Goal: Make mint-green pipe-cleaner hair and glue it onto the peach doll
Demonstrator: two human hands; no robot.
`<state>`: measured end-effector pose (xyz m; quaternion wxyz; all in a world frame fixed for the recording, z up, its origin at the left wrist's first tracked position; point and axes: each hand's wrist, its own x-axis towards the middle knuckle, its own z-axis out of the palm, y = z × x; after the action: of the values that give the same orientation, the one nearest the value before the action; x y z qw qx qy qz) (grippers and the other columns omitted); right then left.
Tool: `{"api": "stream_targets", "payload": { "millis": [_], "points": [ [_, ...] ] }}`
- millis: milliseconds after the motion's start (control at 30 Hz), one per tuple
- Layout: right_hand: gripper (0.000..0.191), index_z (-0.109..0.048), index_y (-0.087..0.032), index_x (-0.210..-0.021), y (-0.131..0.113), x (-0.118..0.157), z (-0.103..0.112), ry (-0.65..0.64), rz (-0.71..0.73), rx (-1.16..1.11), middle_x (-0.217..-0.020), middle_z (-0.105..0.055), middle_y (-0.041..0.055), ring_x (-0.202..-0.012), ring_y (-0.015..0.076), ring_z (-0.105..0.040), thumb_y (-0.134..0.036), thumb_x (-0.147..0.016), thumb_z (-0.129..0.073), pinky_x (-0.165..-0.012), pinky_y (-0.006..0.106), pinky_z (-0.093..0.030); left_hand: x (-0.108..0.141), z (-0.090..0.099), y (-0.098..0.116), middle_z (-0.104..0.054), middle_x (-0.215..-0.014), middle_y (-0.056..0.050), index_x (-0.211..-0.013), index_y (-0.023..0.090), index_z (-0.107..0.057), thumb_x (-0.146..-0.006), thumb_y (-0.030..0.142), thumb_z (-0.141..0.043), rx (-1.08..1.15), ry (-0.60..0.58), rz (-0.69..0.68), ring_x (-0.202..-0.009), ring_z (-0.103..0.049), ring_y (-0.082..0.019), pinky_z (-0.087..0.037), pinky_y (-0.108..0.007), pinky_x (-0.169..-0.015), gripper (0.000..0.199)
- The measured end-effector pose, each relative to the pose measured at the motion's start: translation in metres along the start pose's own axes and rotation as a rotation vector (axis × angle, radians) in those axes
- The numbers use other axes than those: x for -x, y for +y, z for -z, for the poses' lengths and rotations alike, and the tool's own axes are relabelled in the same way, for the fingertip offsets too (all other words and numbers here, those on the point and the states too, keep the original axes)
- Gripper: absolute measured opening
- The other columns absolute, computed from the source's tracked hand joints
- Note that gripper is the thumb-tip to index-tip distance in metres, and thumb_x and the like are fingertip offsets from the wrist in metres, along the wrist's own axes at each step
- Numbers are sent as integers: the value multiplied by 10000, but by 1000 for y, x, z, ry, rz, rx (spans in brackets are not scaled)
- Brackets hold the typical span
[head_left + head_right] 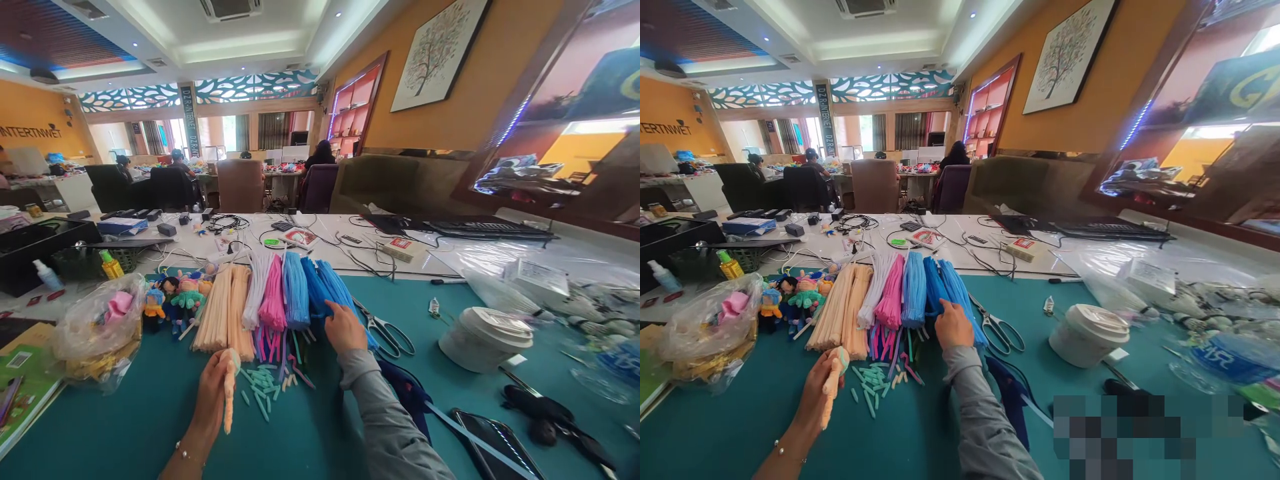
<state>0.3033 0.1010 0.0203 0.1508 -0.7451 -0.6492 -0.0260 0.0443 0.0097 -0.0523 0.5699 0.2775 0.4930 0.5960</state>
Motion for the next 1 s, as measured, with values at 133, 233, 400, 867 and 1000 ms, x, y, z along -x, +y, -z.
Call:
{"api": "stream_targets", "payload": {
  "millis": [133,233,400,867,1000],
  "points": [
    [456,-636,-173,-1227,-9,10,0,-53,-15,26,-1170,-632,168,-984,301,-628,-94,-809,-471,-761,374,-472,3,0,2,-513,-528,32,-853,159,-641,-621,492,-734,-6,-7,9,-464,-498,-124,-407,-226,-431,417],
    [417,-609,-138,-1246,-22,11,7,-34,3,53,-1241,-580,193,-1139,336,-534,-141,-851,-475,-842,401,-439,4,1,2,-565,-598,8,-872,160,-647,-613,476,-754,-5,0,18,-502,-527,-134,-429,-235,-450,422],
    [379,-562,-164,-1242,-50,11,4,-108,123,88,-1242,-573,117,-1109,271,-548,-309,-893,-582,-915,436,-431,1,0,-1,-545,-577,10,-845,149,-653,-593,513,-759,16,13,23,-501,-502,-122,-429,-229,-459,456],
    [377,-514,-175,-1273,-61,7,6,-99,62,131,-1267,-558,97,-1062,242,-594,-320,-929,-567,-888,463,-498,5,-6,7,-508,-544,29,-809,157,-628,-598,503,-754,31,33,-7,-490,-469,-111,-387,-219,-459,425],
    [297,-581,-154,-1167,-61,11,13,-162,89,158,-1166,-614,80,-1014,226,-615,-321,-921,-581,-872,451,-505,4,-7,6,-493,-552,33,-784,161,-613,-586,534,-748,44,47,-15,-478,-446,-96,-377,-215,-461,443]
  ]
}}
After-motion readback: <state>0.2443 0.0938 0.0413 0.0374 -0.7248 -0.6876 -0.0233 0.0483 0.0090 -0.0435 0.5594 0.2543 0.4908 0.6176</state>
